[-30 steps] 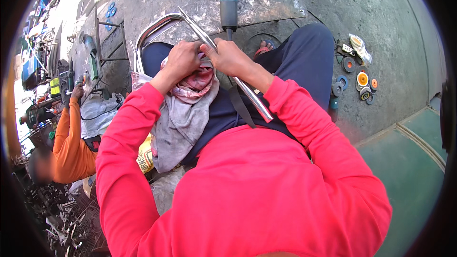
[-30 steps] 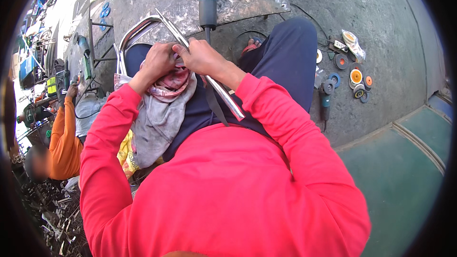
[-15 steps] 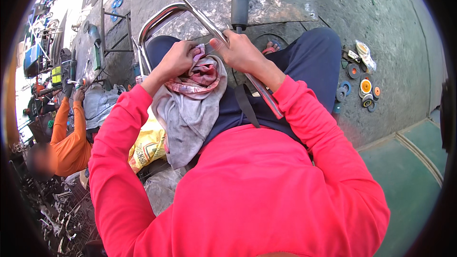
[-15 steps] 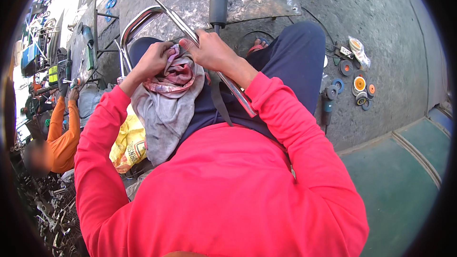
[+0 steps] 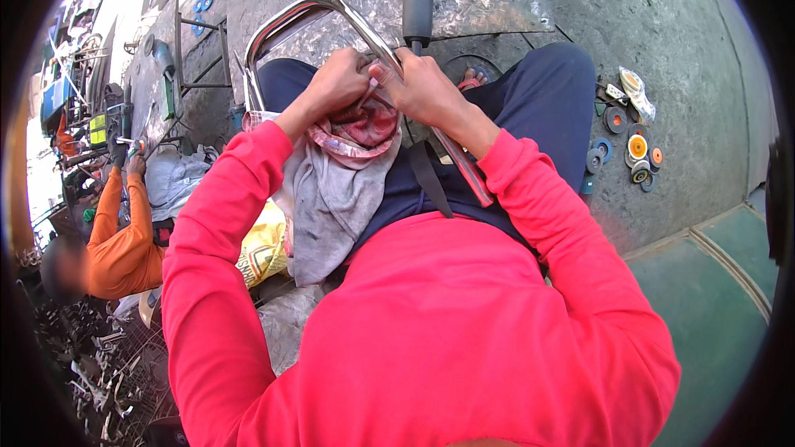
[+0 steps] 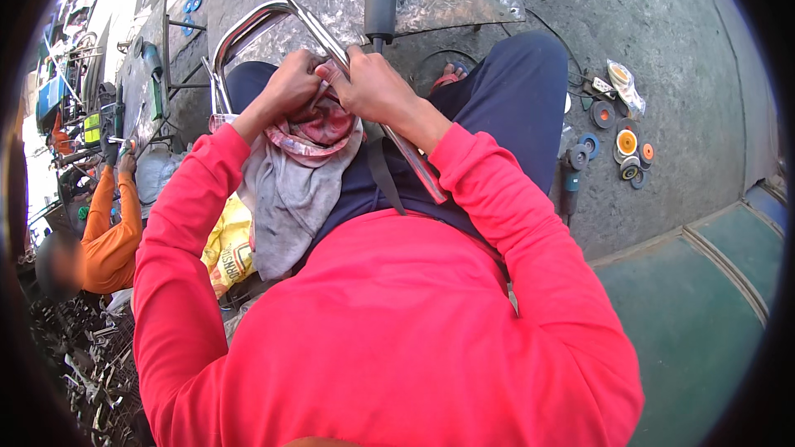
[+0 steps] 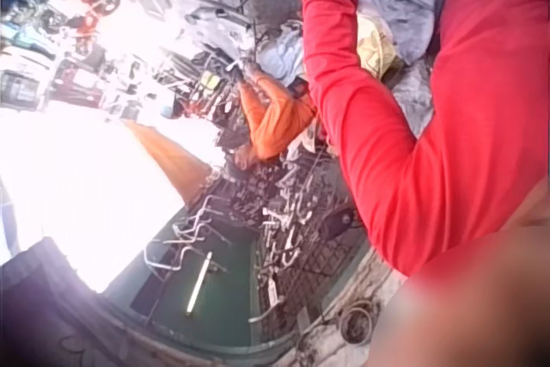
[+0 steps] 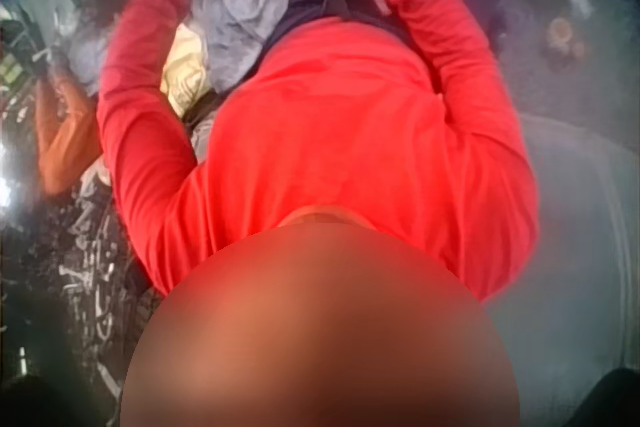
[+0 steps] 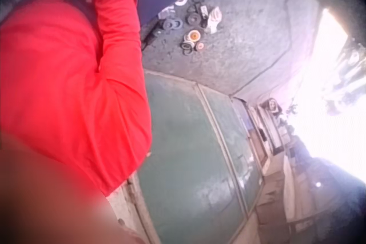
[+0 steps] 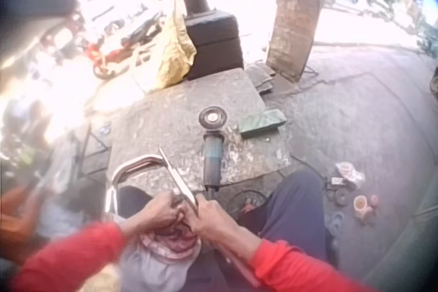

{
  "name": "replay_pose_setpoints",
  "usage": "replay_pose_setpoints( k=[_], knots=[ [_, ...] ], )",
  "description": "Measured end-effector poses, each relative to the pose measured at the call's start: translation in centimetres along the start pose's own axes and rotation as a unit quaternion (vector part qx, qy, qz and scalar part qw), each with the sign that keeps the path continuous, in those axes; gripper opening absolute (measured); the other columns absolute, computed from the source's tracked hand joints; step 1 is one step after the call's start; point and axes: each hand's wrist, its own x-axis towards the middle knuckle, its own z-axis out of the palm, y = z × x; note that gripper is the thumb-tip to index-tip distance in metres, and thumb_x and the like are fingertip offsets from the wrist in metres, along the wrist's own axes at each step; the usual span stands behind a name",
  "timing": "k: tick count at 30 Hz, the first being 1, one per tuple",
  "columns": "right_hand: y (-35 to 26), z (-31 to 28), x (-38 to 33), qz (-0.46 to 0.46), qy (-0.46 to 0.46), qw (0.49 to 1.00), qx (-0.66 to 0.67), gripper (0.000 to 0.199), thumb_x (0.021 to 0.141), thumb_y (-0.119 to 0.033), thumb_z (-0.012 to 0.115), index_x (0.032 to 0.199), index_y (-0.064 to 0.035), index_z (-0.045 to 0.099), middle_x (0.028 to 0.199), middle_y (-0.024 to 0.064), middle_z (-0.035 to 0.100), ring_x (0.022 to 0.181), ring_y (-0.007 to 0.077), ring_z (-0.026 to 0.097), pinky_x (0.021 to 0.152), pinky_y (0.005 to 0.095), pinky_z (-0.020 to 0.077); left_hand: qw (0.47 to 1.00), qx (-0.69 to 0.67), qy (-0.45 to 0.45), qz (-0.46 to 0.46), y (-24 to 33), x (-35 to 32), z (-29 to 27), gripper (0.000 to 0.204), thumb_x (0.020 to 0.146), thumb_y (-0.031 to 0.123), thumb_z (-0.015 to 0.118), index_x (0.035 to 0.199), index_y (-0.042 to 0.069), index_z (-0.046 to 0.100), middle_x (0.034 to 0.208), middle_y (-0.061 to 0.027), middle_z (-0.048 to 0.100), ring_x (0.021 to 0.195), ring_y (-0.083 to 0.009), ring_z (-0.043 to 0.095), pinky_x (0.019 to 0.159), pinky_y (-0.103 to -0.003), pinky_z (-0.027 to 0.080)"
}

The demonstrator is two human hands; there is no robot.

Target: The person wipes a chrome metal frame with a cloth, rotating it to clean different sides. The person holds the frame with both hands and repeatedly rubs the cloth along its edges and surfaces.

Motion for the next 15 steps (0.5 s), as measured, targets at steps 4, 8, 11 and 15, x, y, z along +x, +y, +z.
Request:
replay_pose_setpoints(
  k=[4,8,11,15],
  knots=[
    [-0.4,-0.1,-0.2,-0.001,-0.026,1.000,-0.015,0.056,0.092,-0.043,0.059,0.091,0.0122,0.054,0.074,0.0327,0.062,0.077,0.0493,0.062,0.068,0.0503,0.0482,1.000,-0.005,-0.008,0.026,-1.3,-1.0,-0.5,0.031,0.088,0.023,0.057,0.085,-0.007,0.066,0.075,-0.0312,0.060,0.072,-0.0453,0.063,0.067,-0.048,0.048],
    [-0.3,-0.5,-0.2,0.015,-0.040,0.999,-0.015,0.058,0.092,-0.046,0.059,0.091,0.0117,0.054,0.073,0.0317,0.062,0.076,0.0479,0.063,0.067,0.0491,0.0489,0.999,-0.001,-0.042,-0.020,-3.1,-3.2,-1.4,0.040,0.096,0.030,0.055,0.085,-0.008,0.064,0.063,-0.0233,0.056,0.054,-0.0210,0.044,0.057,-0.040,0.043],
    [-0.1,-0.4,0.1,0.015,-0.038,0.999,-0.013,0.058,0.091,-0.046,0.060,0.090,0.0115,0.055,0.071,0.0308,0.062,0.073,0.0475,0.063,0.065,0.0481,0.0495,1.000,0.005,-0.013,-0.021,-3.6,-4.4,-1.6,0.038,0.095,0.028,0.056,0.085,-0.007,0.064,0.064,-0.0232,0.057,0.055,-0.0221,0.043,0.059,-0.039,0.043],
    [-0.1,0.3,0.4,-0.012,-0.021,0.999,-0.024,0.058,0.091,-0.046,0.061,0.088,0.0115,0.055,0.070,0.0307,0.061,0.073,0.0476,0.063,0.065,0.0488,0.0494,0.999,-0.001,0.014,-0.041,-2.6,-2.6,-0.3,0.032,0.091,0.024,0.058,0.085,-0.007,0.066,0.071,-0.0291,0.059,0.061,-0.0380,0.059,0.064,-0.043,0.047]
  ],
)
